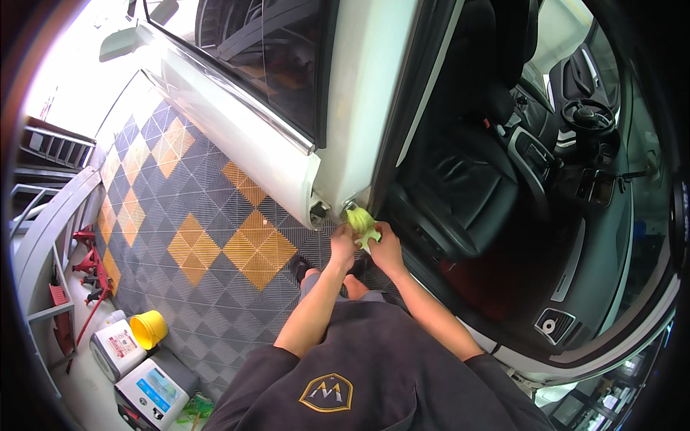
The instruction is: The person removes a white car door handle using a trim tool, wipes the door edge with a cloth, and then uses a screwdriver to work on the door handle area. The person retrieves tools from a toolbox and continues adjusting the door handle mechanism.
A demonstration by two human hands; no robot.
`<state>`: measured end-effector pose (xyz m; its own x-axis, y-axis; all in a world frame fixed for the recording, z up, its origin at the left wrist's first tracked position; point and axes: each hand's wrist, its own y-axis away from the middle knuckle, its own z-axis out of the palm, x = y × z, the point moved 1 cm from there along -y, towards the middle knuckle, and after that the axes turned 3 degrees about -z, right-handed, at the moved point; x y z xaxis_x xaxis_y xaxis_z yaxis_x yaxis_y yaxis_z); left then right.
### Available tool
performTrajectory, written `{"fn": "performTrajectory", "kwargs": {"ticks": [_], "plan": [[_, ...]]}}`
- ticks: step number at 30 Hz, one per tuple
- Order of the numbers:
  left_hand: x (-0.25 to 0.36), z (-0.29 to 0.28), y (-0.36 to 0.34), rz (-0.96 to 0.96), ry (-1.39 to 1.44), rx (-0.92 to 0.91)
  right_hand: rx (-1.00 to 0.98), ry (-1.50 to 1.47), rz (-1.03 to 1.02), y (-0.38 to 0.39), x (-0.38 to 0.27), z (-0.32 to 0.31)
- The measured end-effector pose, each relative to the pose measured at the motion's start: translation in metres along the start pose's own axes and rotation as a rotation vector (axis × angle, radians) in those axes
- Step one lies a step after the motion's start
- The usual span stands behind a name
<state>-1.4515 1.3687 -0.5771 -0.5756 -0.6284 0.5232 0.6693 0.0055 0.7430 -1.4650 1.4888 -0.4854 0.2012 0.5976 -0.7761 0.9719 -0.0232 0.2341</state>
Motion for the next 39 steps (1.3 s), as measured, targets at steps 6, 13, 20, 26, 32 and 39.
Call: {"fn": "performTrajectory", "kwargs": {"ticks": [6, 13, 20, 26, 32, 39], "plan": [[0.055, -0.016, 0.022, 0.521, -1.155, -0.141, -0.094, -0.355, 0.123, -0.003, 0.028, 0.066], [0.085, -0.024, 0.028, 0.679, -1.474, -0.255, 0.141, -1.008, 0.469, -0.008, -0.005, 0.113], [0.05, -0.077, 0.062, 0.485, -1.49, -0.444, 0.247, -0.248, 0.199, 0.087, 0.012, 0.13], [0.054, -0.092, 0.081, 0.297, -1.549, -0.439, 0.229, -0.407, 0.35, 0.118, -0.001, 0.143], [0.108, -0.078, 0.067, 0.316, -1.915, -0.705, 0.041, -1.381, 0.414, 0.053, 0.002, 0.125], [0.111, -0.067, 0.093, 0.438, -1.813, -0.814, -0.038, -1.458, 0.595, 0.032, 0.002, 0.122]]}}
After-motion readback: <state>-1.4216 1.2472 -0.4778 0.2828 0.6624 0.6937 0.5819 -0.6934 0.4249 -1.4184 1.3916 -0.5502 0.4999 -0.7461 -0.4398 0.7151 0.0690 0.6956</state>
